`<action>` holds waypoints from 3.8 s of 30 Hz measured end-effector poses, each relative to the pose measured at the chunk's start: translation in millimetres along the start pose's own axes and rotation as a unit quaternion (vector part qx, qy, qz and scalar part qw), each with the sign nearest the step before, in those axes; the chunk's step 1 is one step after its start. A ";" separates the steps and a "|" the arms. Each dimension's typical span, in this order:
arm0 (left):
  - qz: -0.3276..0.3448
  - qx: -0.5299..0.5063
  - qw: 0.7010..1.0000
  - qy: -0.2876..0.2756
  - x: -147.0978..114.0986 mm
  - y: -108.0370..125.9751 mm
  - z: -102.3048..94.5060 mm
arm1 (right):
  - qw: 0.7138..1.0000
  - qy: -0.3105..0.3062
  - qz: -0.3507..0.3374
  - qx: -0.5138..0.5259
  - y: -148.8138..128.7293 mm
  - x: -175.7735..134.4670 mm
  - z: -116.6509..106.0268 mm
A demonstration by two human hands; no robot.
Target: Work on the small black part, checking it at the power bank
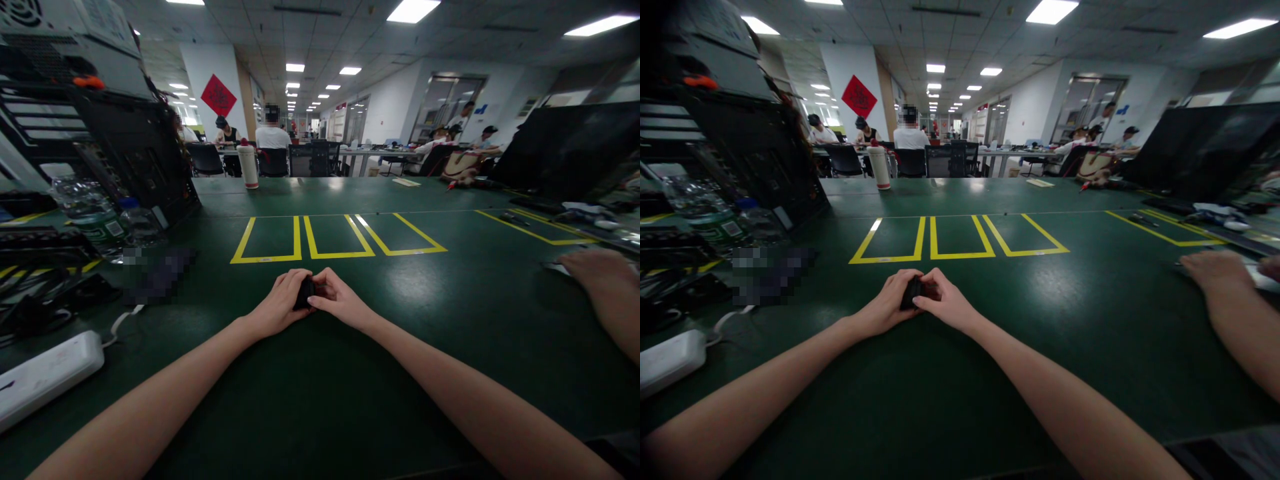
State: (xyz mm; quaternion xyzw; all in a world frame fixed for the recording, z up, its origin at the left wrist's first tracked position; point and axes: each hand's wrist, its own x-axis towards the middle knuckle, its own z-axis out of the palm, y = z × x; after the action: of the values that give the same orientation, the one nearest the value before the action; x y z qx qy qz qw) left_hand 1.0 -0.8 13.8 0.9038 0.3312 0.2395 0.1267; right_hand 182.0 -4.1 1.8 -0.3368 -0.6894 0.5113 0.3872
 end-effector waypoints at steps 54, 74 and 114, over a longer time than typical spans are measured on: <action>0.001 0.013 1.000 0.006 -0.2 -0.9 1.9 | 1.000 0.004 -0.007 0.002 0.5 0.0 0.8; 0.003 0.018 1.000 0.022 0.9 -3.9 6.9 | 1.000 0.002 -0.014 -0.008 -0.8 -0.5 1.4; -0.005 0.020 1.000 0.019 -0.6 -1.3 2.7 | 0.999 0.009 0.012 -0.030 2.6 -0.5 -0.1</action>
State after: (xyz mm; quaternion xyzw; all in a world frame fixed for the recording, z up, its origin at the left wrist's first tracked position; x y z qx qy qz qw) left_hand 1.3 -0.4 10.8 0.9000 0.3424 0.2492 0.1034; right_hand 182.5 -3.8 -0.8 -0.3612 -0.6968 0.4916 0.3773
